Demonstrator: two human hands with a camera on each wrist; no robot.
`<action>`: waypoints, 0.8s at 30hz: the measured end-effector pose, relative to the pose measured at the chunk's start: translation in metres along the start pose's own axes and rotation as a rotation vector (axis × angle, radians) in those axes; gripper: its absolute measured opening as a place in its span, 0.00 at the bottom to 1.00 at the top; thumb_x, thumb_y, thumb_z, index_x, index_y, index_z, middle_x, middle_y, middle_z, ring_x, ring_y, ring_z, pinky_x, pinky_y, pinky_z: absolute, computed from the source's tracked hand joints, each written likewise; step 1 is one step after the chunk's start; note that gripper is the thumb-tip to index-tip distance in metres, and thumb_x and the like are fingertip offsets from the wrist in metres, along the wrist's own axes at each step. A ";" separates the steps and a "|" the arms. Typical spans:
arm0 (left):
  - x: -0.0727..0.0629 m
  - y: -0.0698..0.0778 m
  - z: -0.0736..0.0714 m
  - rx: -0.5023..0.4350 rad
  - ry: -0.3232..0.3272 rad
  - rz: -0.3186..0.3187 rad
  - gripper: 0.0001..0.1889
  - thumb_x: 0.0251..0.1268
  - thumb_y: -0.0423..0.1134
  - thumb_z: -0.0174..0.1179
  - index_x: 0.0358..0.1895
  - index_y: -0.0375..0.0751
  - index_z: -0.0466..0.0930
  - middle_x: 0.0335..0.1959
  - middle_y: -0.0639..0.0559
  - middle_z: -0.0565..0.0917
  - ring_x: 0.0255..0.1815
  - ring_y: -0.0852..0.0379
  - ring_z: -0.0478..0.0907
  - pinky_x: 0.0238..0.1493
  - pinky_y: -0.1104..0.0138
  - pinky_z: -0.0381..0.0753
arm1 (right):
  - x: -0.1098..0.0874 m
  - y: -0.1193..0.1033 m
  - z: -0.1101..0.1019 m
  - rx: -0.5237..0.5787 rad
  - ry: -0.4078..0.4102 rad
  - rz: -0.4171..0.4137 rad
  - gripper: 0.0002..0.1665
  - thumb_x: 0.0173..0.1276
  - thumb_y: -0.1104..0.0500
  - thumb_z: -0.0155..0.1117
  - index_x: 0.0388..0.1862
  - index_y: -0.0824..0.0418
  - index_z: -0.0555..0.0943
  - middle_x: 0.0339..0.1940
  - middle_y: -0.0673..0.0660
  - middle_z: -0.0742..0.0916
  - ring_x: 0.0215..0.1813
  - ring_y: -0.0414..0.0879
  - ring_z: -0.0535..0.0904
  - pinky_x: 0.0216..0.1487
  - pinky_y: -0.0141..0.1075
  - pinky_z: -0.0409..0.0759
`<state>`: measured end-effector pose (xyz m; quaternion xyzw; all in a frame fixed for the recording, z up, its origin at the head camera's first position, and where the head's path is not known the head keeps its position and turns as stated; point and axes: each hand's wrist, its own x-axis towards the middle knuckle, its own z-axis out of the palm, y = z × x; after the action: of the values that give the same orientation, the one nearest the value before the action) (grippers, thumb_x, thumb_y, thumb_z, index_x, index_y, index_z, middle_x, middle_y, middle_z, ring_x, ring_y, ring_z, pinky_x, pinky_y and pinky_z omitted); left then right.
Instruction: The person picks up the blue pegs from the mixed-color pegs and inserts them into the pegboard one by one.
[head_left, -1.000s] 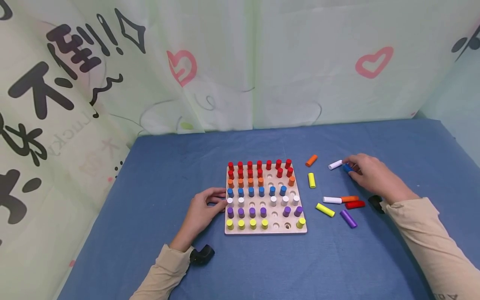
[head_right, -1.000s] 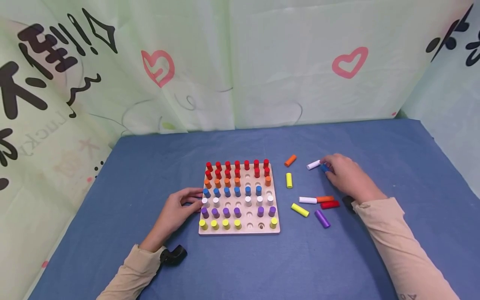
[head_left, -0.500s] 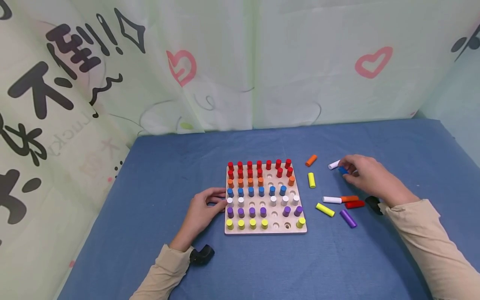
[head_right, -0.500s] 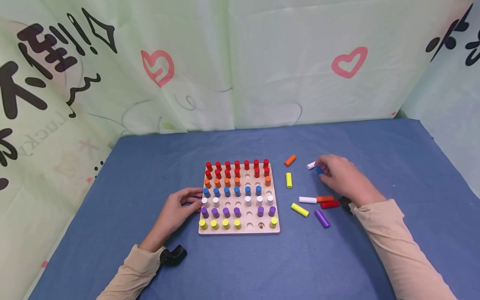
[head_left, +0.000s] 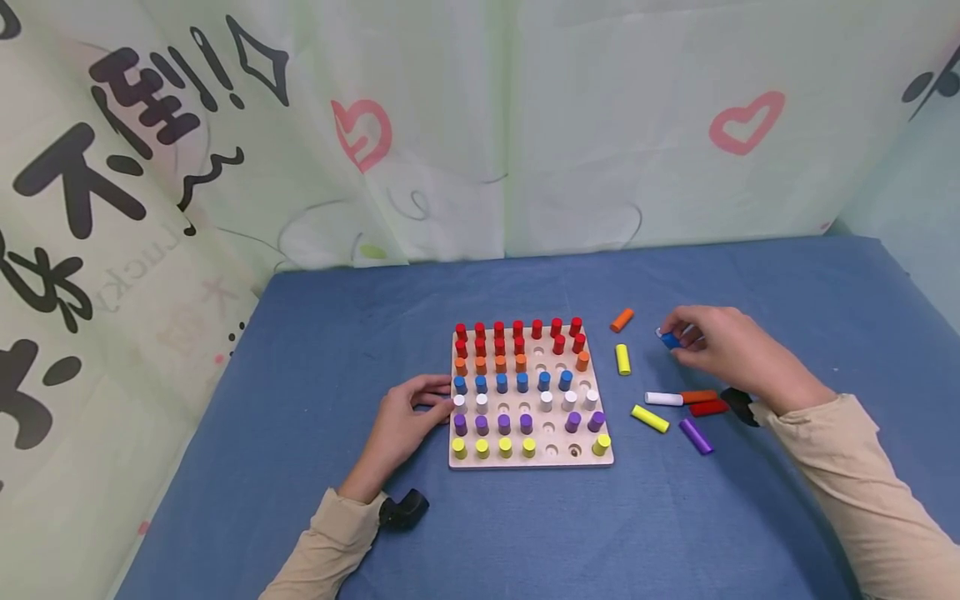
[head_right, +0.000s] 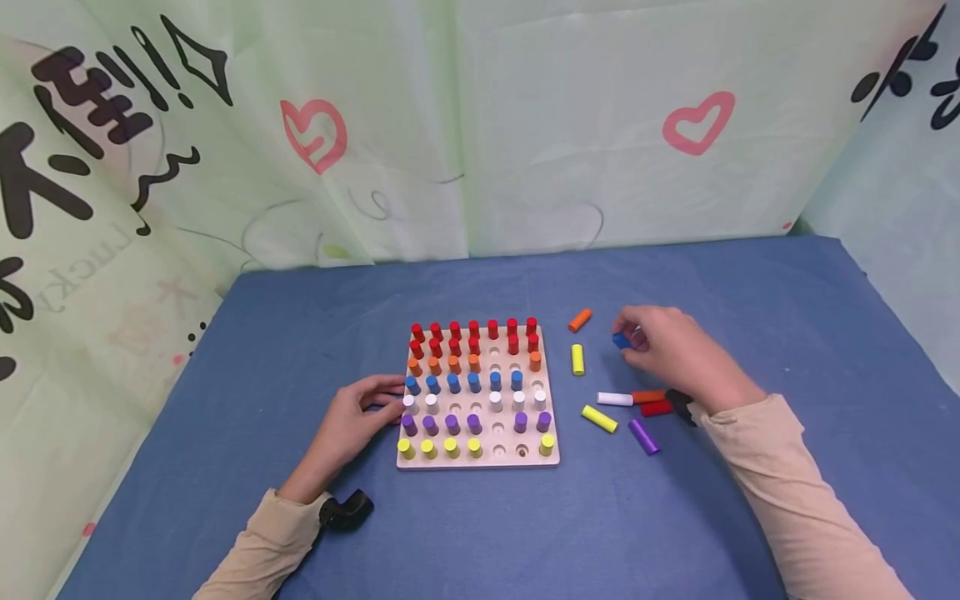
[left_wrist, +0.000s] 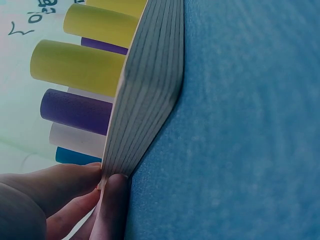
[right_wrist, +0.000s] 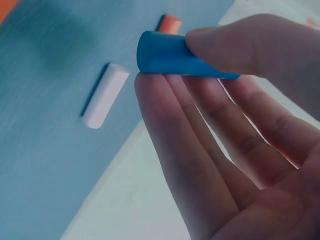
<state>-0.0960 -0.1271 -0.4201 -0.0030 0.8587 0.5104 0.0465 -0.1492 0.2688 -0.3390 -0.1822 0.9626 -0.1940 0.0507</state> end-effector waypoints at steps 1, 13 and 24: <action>0.000 0.000 0.000 0.002 0.001 0.000 0.19 0.64 0.34 0.66 0.58 0.40 0.81 0.48 0.49 0.86 0.43 0.56 0.84 0.43 0.66 0.86 | 0.000 -0.002 0.000 0.003 0.002 -0.002 0.15 0.60 0.70 0.70 0.46 0.67 0.82 0.39 0.60 0.87 0.42 0.55 0.83 0.45 0.52 0.84; 0.001 0.000 0.000 0.018 0.003 -0.014 0.19 0.64 0.36 0.67 0.58 0.42 0.81 0.48 0.50 0.86 0.43 0.57 0.83 0.44 0.65 0.86 | -0.003 -0.018 0.001 0.032 0.045 -0.109 0.11 0.59 0.70 0.70 0.42 0.64 0.83 0.37 0.54 0.88 0.41 0.51 0.85 0.46 0.50 0.85; 0.001 0.000 0.000 0.016 0.001 -0.009 0.18 0.64 0.36 0.67 0.58 0.42 0.81 0.48 0.50 0.86 0.43 0.57 0.83 0.44 0.65 0.86 | -0.003 -0.030 0.008 0.110 0.043 -0.144 0.13 0.59 0.71 0.71 0.42 0.64 0.83 0.39 0.54 0.88 0.42 0.51 0.87 0.47 0.49 0.85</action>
<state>-0.0966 -0.1271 -0.4197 -0.0069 0.8628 0.5032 0.0484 -0.1349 0.2410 -0.3348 -0.2439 0.9357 -0.2536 0.0260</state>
